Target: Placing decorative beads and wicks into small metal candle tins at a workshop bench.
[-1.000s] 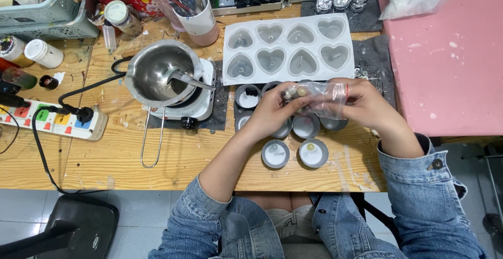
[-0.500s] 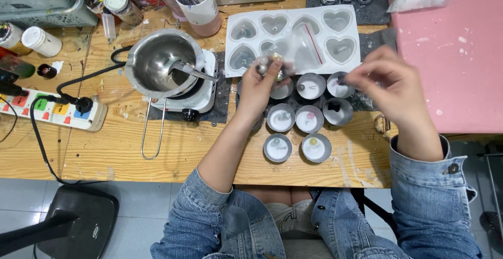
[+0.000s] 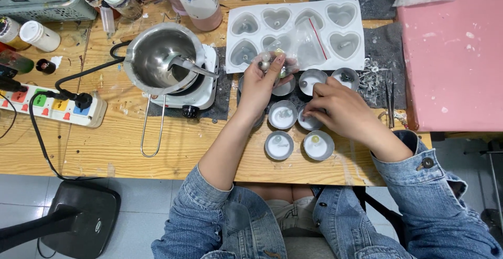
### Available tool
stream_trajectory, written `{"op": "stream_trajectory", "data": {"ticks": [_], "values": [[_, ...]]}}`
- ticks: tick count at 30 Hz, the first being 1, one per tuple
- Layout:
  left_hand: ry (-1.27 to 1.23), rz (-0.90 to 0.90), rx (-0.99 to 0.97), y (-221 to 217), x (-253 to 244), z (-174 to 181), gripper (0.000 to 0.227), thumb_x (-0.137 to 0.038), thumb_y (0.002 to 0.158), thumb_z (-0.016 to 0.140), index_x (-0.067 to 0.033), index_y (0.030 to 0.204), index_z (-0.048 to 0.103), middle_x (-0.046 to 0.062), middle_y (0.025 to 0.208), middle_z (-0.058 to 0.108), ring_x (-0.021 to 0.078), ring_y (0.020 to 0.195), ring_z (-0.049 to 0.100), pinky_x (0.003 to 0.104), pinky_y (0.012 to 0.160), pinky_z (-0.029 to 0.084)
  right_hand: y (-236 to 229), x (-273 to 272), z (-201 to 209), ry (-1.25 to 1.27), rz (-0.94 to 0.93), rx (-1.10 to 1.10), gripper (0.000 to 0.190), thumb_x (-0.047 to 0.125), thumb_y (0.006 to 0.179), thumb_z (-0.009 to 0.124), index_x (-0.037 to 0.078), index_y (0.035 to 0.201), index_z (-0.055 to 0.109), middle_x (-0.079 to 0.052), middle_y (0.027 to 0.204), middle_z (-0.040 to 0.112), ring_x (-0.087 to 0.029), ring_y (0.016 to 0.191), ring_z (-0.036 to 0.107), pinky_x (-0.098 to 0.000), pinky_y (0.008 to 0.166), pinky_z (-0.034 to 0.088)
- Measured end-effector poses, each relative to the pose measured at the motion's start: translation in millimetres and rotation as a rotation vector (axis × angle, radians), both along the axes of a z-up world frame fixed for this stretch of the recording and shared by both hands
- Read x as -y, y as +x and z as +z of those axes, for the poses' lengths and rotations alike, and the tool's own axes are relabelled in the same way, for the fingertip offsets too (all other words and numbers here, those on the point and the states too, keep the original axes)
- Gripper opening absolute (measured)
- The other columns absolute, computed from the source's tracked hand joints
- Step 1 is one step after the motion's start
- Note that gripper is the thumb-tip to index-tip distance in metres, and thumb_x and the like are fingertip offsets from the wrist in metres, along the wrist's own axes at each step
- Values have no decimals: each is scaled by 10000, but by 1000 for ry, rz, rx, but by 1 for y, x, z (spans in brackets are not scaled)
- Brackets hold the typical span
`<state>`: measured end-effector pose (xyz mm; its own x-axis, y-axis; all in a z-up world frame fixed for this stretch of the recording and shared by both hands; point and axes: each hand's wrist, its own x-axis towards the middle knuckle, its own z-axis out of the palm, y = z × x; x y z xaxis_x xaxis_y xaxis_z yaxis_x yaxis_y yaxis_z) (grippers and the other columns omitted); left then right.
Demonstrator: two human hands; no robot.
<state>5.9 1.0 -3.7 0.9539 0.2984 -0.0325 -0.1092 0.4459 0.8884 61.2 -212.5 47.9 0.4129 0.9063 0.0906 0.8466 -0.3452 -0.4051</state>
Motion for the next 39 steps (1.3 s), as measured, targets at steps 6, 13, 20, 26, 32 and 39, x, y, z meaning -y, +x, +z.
{"op": "stream_trajectory", "data": {"ticks": [6,13,20,26,32,39], "values": [[15,-1,12,-1,0,2,311,-281,1042,627,-26,1220,617,98,1118,730,201,1029,735,353,903,630,-4,-3,3,39,21,58,120,212,754,811,143,852,806,-34,841,590,-262,888,547,-419,745,488],[-5,-2,20,0,-1,-3,320,-279,1032,640,-28,1229,612,100,1127,729,204,1024,741,349,894,634,4,6,1,77,13,41,151,183,718,842,161,864,815,-33,814,594,-249,837,562,-410,716,497],[131,-194,14,-4,5,-4,342,-355,1073,555,-81,1273,586,74,1095,749,125,819,729,202,585,492,25,26,17,644,-437,-301,121,44,969,783,32,1078,730,-36,971,574,-120,849,552,-273,770,455],[197,-324,32,-8,10,-4,333,-336,1095,525,-87,1306,591,10,1096,702,103,815,725,178,571,447,30,37,5,729,-220,-452,148,-74,982,686,-33,1124,696,-103,1262,648,-153,1144,655,-271,959,560],[265,-217,30,-4,9,-17,291,-294,1086,592,-82,1273,660,-11,1022,703,54,835,659,188,616,495,31,42,8,830,-121,-737,178,-42,979,689,-15,1127,595,-98,1255,649,-143,1101,688,-280,963,606],[251,-107,57,-6,13,-5,194,-163,996,721,-54,1148,668,0,1011,728,48,859,666,213,640,560,26,36,17,632,-206,-585,222,-47,920,721,-12,1133,670,-97,1278,644,-154,1103,679,-271,870,613]]}}
